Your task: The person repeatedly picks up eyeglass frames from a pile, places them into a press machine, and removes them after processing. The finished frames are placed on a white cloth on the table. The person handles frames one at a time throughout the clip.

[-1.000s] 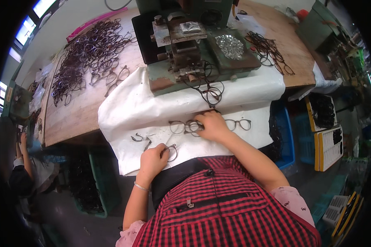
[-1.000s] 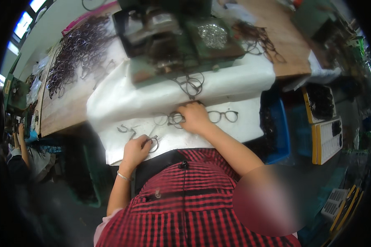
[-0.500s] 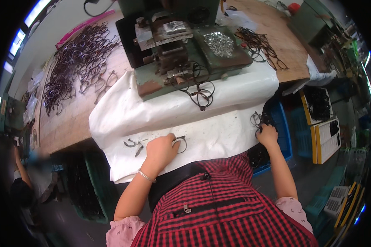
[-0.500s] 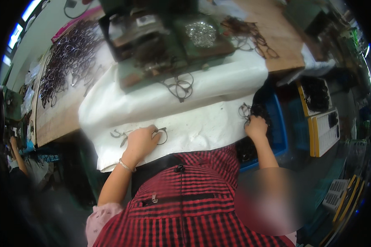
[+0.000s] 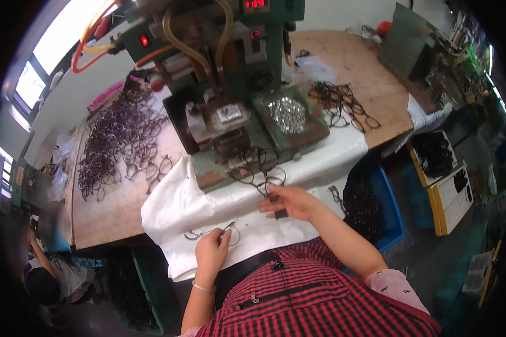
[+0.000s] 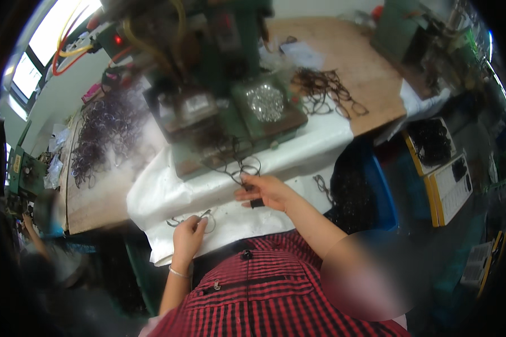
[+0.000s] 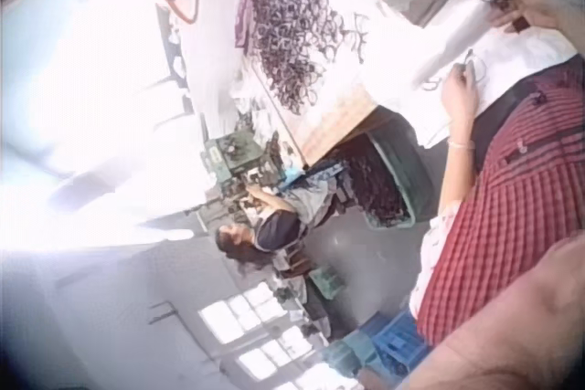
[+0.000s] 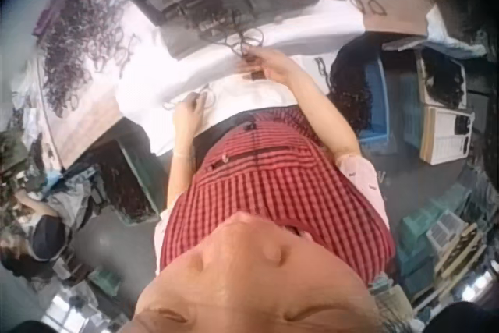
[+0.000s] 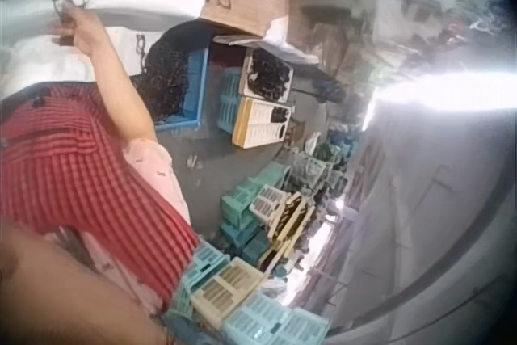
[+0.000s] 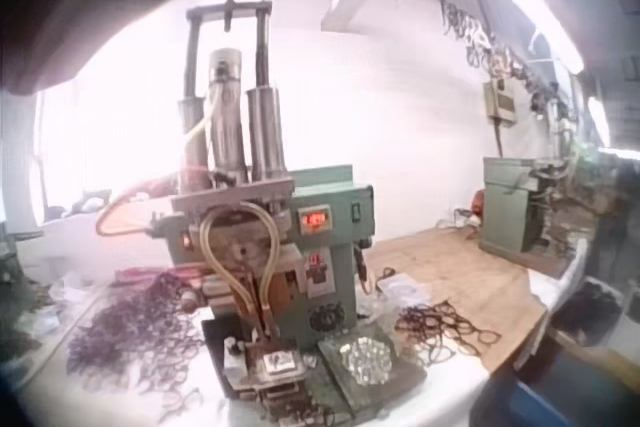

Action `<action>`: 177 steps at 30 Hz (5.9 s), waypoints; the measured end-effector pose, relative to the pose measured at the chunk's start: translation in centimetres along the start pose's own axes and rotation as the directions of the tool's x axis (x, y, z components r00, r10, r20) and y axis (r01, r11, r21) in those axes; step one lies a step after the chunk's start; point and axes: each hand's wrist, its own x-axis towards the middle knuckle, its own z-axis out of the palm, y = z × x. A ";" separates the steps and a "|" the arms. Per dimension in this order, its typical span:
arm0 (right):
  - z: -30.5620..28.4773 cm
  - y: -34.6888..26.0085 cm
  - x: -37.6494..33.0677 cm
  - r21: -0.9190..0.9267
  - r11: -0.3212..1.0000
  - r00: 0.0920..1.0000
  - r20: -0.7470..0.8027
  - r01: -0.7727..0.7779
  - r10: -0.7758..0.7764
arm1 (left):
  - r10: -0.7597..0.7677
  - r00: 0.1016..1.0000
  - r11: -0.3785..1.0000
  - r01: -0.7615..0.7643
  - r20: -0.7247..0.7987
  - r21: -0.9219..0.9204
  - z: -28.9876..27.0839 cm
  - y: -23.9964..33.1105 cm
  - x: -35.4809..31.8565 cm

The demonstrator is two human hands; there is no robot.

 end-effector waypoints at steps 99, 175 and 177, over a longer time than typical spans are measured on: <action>-3.3 -13.3 -1.1 -0.870 0.385 0.364 -0.266 0.307 -0.893 | 0.021 0.868 0.987 0.061 -0.496 0.148 -17.0 -8.6 15.6; -0.1 -13.1 6.2 -0.902 0.207 0.289 -0.097 0.379 -0.952 | 0.354 0.203 0.873 -0.423 -0.913 0.244 -42.2 11.6 18.4; -0.2 -10.8 3.6 -0.780 0.407 0.325 -0.274 0.476 -0.905 | 0.153 0.689 0.949 0.098 -0.709 0.301 -35.4 -4.6 28.3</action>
